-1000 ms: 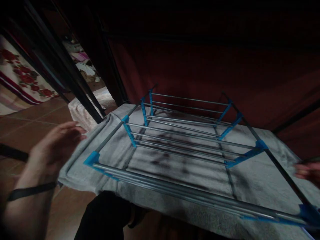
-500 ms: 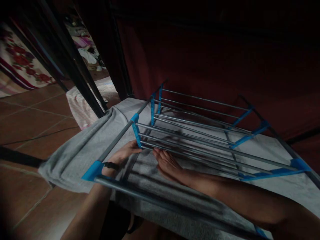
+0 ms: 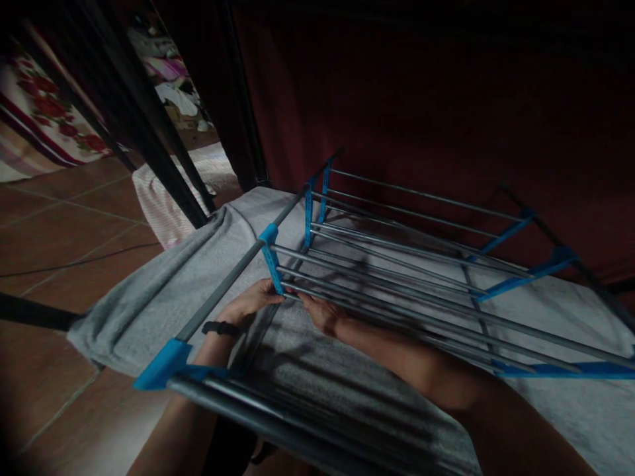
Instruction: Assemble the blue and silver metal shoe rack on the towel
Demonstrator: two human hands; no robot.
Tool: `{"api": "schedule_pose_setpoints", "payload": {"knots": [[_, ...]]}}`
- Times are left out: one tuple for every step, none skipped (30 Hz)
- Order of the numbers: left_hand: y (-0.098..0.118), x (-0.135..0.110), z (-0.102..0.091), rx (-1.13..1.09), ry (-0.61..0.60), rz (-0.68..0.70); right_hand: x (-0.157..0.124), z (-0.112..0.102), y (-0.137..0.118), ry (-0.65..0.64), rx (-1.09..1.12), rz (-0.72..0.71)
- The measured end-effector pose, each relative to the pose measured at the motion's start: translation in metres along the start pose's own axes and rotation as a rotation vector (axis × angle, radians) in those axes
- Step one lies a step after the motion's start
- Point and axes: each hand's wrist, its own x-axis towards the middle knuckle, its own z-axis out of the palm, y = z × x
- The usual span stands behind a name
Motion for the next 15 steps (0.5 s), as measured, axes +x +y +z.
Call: {"api": "schedule_pose_setpoints", "payload": {"knots": [[-0.0029,0.0009,-0.0008,-0.004,-0.004,0.004,-0.0001,0.0011,0.0018,-0.023,-0.059,-0.018],[-0.0055,0.0016,-0.0015,-0.011,-0.008,0.009,-0.0002,0.0018,0.0029,-0.043,-0.117,-0.032],[-0.0077,0.002,-0.0018,-0.019,-0.013,0.015,-0.0002,0.0021,0.0034,-0.042,-0.145,-0.04],[-0.0095,0.0023,-0.0019,-0.026,-0.016,0.023,0.0001,0.0021,0.0035,-0.038,-0.17,-0.049],[-0.0108,0.0022,-0.0016,-0.028,-0.015,0.029,0.0006,0.0019,0.0032,-0.034,-0.198,-0.054],[-0.0117,0.002,-0.0012,-0.023,-0.008,0.034,0.0012,0.0015,0.0027,-0.032,-0.217,-0.051],[-0.0122,0.0016,-0.0005,-0.011,0.009,0.039,0.0019,0.001,0.0022,-0.03,-0.225,-0.043],[-0.0123,0.001,0.0003,0.008,0.029,0.042,0.0026,0.0005,0.0018,-0.028,-0.228,-0.034],[-0.012,0.0004,0.0011,0.031,0.05,0.042,0.0032,0.0,0.0014,-0.027,-0.224,-0.026],[-0.0115,-0.0001,0.0018,0.058,0.068,0.041,0.0035,-0.0007,0.0011,-0.032,-0.212,-0.021],[-0.0107,-0.0007,0.0026,0.087,0.084,0.037,0.0037,-0.0015,0.0009,-0.042,-0.195,-0.021],[-0.0098,-0.0011,0.0032,0.112,0.094,0.034,0.0037,-0.0024,0.0008,-0.053,-0.175,-0.021],[-0.0087,-0.0014,0.0038,0.134,0.1,0.03,0.0036,-0.0032,0.0007,-0.066,-0.154,-0.019],[-0.0077,-0.0017,0.0043,0.151,0.105,0.028,0.0034,-0.0039,0.0007,-0.076,-0.133,-0.014],[-0.0067,-0.0018,0.0049,0.164,0.113,0.03,0.0031,-0.0043,0.0008,-0.081,-0.115,-0.009]]}}
